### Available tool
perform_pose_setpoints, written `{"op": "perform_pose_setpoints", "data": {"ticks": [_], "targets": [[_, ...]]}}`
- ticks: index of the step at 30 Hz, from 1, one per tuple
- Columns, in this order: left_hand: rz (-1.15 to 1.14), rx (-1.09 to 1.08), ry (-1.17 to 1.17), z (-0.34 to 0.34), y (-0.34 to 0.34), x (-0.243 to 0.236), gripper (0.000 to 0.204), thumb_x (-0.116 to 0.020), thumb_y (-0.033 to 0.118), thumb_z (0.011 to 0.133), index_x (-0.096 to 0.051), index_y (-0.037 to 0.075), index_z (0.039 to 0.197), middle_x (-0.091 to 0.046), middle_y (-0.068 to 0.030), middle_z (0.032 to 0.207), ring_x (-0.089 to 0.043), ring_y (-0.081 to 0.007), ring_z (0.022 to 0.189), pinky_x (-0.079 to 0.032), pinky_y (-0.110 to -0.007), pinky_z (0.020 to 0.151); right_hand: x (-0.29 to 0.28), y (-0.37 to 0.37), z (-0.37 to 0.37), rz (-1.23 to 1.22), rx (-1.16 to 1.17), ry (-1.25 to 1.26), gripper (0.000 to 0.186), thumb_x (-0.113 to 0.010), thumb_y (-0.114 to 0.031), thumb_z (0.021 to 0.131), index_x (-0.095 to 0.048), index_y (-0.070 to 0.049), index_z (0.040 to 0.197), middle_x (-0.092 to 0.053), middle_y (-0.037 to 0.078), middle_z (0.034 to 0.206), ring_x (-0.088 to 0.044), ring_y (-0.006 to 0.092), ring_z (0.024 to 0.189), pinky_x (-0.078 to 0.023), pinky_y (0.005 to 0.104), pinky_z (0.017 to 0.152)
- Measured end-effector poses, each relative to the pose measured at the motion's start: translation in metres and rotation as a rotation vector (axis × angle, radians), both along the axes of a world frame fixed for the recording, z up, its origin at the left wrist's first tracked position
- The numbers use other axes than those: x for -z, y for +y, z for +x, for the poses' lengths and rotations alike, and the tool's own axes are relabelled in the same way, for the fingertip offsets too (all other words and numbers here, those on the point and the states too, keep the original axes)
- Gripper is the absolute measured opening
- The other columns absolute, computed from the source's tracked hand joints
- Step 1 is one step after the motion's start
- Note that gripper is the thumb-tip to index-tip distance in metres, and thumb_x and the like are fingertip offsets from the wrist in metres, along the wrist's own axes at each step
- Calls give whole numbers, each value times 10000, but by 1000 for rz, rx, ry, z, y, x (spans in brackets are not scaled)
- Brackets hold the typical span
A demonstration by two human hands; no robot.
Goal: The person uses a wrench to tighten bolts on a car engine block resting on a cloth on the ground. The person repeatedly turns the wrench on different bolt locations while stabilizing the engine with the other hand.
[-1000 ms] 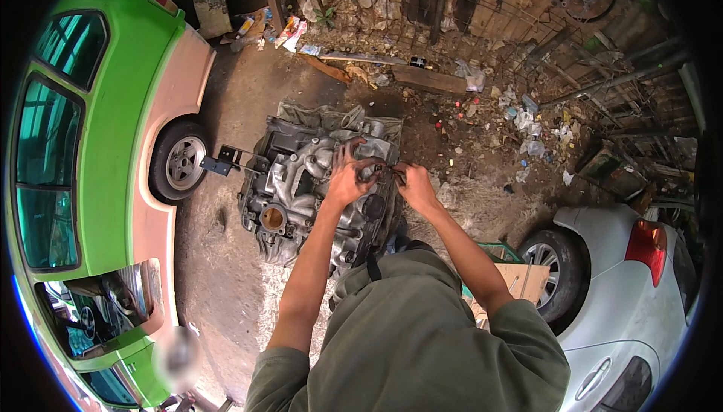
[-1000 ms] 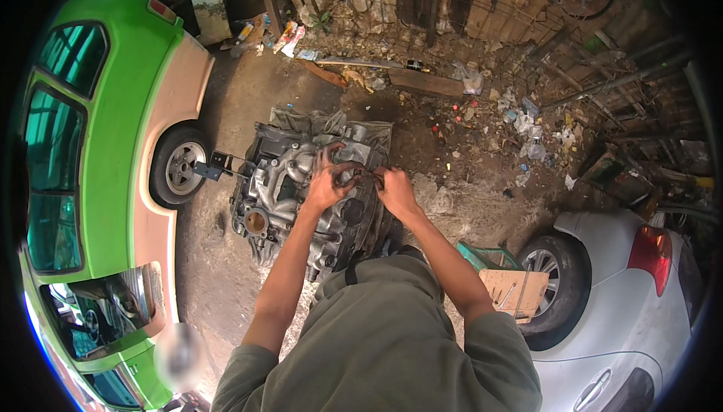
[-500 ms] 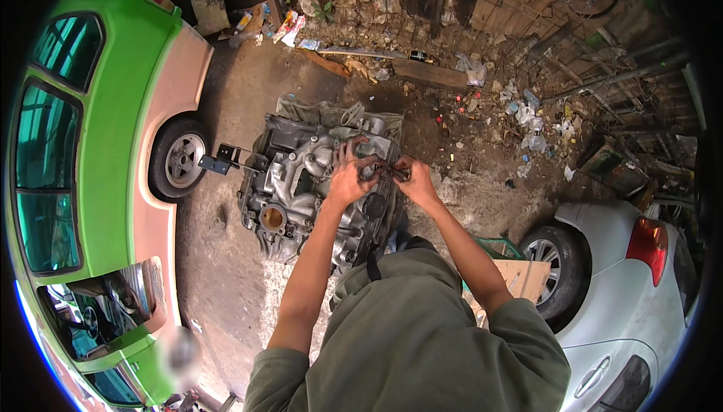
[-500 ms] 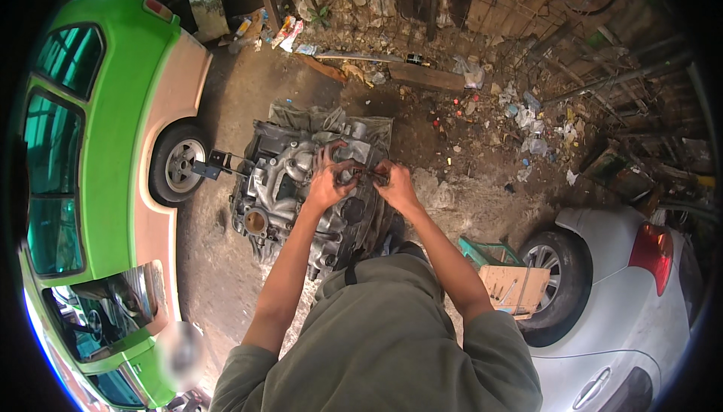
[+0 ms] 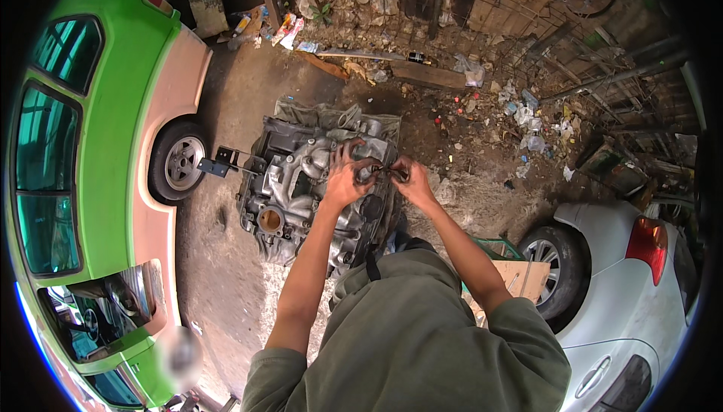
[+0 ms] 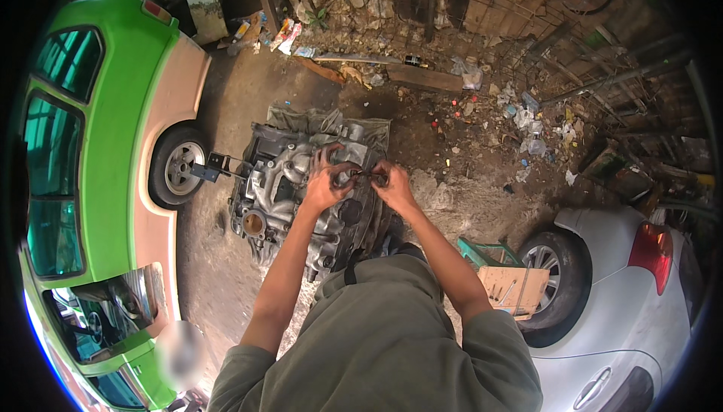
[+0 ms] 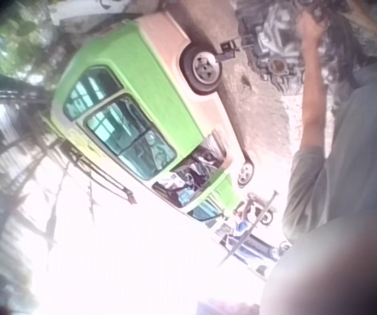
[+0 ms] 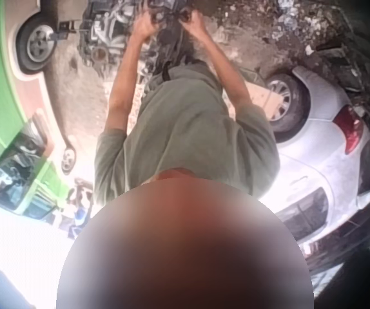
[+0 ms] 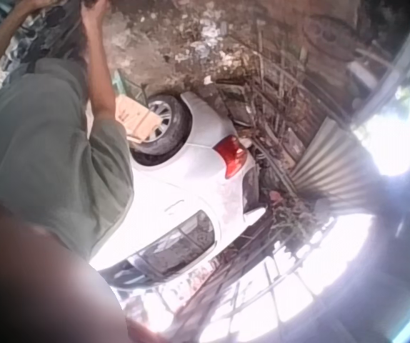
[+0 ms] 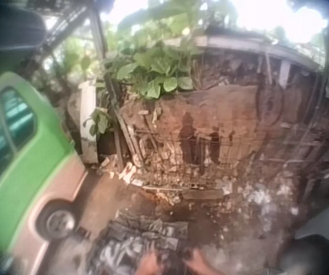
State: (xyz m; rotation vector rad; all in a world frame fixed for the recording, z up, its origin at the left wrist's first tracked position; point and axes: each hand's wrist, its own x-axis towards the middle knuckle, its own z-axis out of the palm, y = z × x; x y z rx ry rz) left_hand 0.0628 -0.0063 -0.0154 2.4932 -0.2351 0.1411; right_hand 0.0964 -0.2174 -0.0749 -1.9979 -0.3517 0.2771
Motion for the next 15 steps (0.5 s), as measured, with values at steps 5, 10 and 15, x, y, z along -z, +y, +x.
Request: {"op": "perform_pose_setpoints", "data": {"ticks": [5,10,15], "targets": [[-57,-17,13,-1,0,-2,463,-785,271,741,-746,294,1201,-505,-112,1393,-456,-375,1311,-348,-530,1130,-2,-1,-6,-43,32,-4,194,-735,18,849,-614,26,1001,-675,166,929,-680,298,915,-532,415,811],[-25,7,-15,-1,3,1,499,-797,269,731,-740,296,1227,-511,-116,1389,-464,-381,1305,-349,-530,1134,-6,-4,-9,-83,45,-87,178,-721,32,874,-643,27,1034,-685,182,967,-675,333,959,-546,420,841],[-49,5,-22,0,3,3,481,-799,263,723,-753,292,1201,-519,-119,1376,-467,-382,1299,-359,-524,1130,-12,-2,-8,-114,59,-107,205,-758,-36,857,-702,9,1049,-692,211,1025,-678,395,975,-545,473,833]]}}
